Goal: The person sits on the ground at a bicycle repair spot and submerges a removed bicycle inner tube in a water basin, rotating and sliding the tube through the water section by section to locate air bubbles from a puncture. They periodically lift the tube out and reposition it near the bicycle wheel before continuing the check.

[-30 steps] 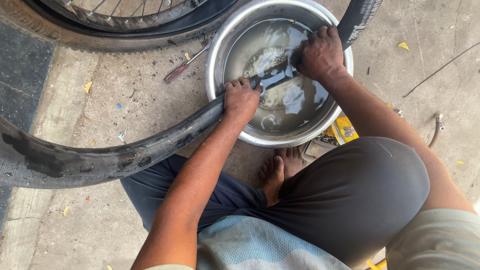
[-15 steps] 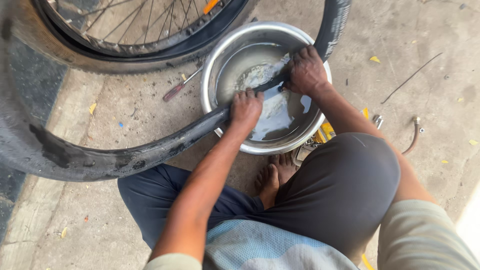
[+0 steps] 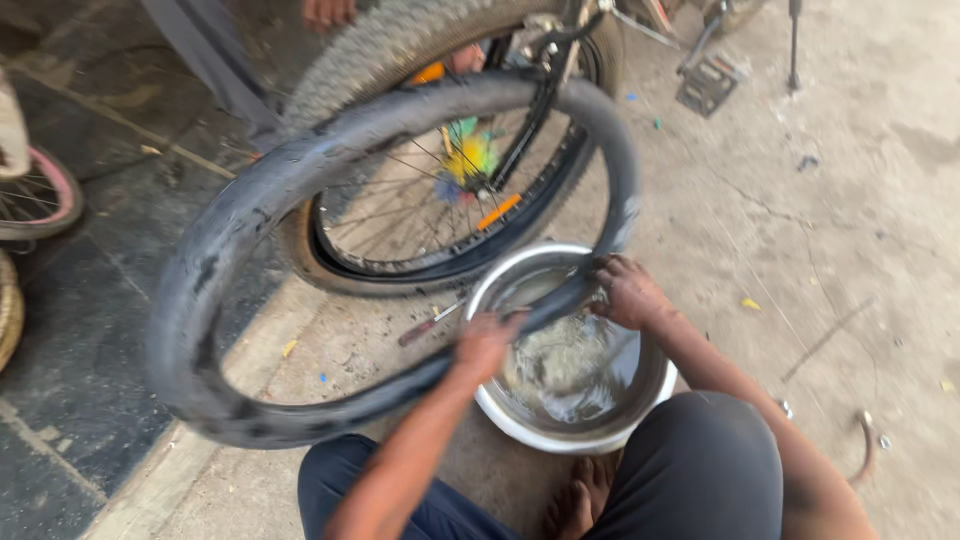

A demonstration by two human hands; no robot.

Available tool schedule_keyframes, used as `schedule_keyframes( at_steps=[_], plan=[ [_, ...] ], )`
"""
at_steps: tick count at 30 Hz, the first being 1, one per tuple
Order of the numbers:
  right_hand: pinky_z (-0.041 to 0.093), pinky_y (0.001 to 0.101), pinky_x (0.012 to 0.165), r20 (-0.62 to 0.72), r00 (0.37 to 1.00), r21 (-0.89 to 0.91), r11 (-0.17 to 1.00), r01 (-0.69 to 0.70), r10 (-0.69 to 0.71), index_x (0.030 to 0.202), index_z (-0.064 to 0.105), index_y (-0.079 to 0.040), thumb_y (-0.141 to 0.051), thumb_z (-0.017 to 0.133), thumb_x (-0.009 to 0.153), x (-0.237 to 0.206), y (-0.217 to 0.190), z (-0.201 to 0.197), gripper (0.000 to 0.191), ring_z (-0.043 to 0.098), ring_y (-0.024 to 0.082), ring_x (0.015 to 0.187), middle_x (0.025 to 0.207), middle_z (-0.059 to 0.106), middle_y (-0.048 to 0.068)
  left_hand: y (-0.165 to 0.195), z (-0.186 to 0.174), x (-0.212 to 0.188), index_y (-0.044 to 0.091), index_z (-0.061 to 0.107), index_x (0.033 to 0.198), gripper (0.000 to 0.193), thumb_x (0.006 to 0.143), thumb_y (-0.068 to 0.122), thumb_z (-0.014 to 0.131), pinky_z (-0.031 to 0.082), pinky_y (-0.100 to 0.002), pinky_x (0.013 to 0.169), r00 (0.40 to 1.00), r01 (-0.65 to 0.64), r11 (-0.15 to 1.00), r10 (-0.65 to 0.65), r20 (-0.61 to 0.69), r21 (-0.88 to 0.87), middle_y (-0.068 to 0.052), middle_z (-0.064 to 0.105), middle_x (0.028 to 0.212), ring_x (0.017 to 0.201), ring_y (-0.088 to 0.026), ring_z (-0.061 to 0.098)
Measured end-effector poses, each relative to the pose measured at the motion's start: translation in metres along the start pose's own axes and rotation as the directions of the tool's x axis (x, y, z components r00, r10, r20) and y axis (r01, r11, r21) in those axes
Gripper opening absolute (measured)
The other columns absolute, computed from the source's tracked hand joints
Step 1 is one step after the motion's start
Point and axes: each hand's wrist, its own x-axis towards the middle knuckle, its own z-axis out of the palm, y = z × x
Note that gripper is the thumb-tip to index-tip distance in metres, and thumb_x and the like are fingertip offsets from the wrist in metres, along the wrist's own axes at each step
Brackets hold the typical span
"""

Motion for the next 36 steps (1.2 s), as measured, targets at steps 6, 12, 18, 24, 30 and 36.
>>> schedule_keyframes(
  at_steps=[6, 12, 18, 24, 30, 36],
  plan=[
    [0.052, 0.0500, 0.098, -0.031, 0.982, -0.032, 0.982, -0.186, 0.185, 0.128, 0.067, -0.010, -0.040, 0.078, 0.083, 0.084, 0.029, -0.090, 0.056, 0.063, 0.040, 0.118, 0.143, 0.060, 0.015, -0.128, -0.077, -0.047, 0.039, 0.036, 0.157, 0.075, 0.093, 0.003, 0.052, 0.035, -0.055, 0.114, 0.938, 0.128, 0.931, -0.225, 0.264, 0.341, -0.020, 0.044, 0.152, 0.137, -0.039, 0.047],
    [0.048, 0.0526, 0.098, -0.202, 0.960, 0.134, 0.977, -0.168, 0.192, 0.136, 0.051, 0.004, -0.036, 0.084, 0.082, 0.180, 0.015, -0.153, 0.075, 0.060, 0.048, 0.115, 0.122, 0.063, 0.031, -0.176, -0.130, -0.036, 0.035, 0.054, 0.143, 0.069, 0.084, 0.002, 0.065, 0.047, -0.046, 0.101, 0.962, 0.203, 0.899, -0.257, 0.092, 0.388, -0.023, 0.025, 0.167, 0.124, -0.036, 0.058],
    [0.048, 0.0534, 0.100, -0.342, 0.916, 0.226, 0.965, -0.137, 0.210, 0.139, 0.044, 0.006, -0.024, 0.085, 0.079, 0.218, -0.022, -0.146, 0.078, 0.059, 0.050, 0.117, 0.127, 0.061, 0.031, -0.180, -0.143, -0.017, 0.020, 0.063, 0.135, 0.061, 0.076, 0.014, 0.077, 0.047, -0.046, 0.100, 0.922, 0.315, 0.878, -0.373, 0.103, 0.359, -0.023, 0.032, 0.161, 0.112, -0.034, 0.064],
    [0.050, 0.0520, 0.091, -0.482, 0.872, 0.060, 0.996, -0.065, 0.086, 0.137, 0.044, 0.009, -0.026, 0.085, 0.076, 0.245, 0.005, -0.106, 0.082, 0.058, 0.050, 0.111, 0.128, 0.057, 0.034, -0.184, -0.132, -0.010, 0.015, 0.069, 0.121, 0.047, 0.075, 0.018, 0.078, 0.052, -0.043, 0.091, 0.903, 0.318, 0.852, -0.405, 0.140, 0.416, -0.015, 0.046, 0.149, 0.107, -0.031, 0.066],
    [0.051, 0.0542, 0.084, -0.289, 0.848, 0.040, 0.890, -0.454, 0.445, 0.133, 0.060, -0.003, -0.019, 0.077, 0.085, 0.142, 0.098, -0.071, 0.054, 0.062, 0.046, 0.109, 0.123, 0.064, 0.027, -0.210, -0.102, -0.011, 0.014, 0.072, 0.112, 0.035, 0.078, 0.015, 0.076, 0.055, -0.042, 0.084, 0.941, 0.299, 0.861, -0.337, 0.021, 0.411, -0.013, 0.052, 0.144, 0.094, -0.029, 0.069],
    [0.049, 0.0578, 0.088, -0.263, 0.661, 0.196, 0.710, -0.677, 0.703, 0.127, 0.058, 0.009, -0.045, 0.074, 0.103, 0.041, 0.144, -0.023, 0.061, 0.062, 0.052, 0.109, 0.119, 0.063, 0.037, -0.209, -0.081, 0.003, 0.019, 0.074, 0.109, 0.029, 0.081, 0.021, 0.077, 0.053, -0.046, 0.077, 0.937, 0.324, 0.853, -0.350, -0.012, 0.409, -0.021, 0.048, 0.146, 0.090, -0.031, 0.069]
  ],
)
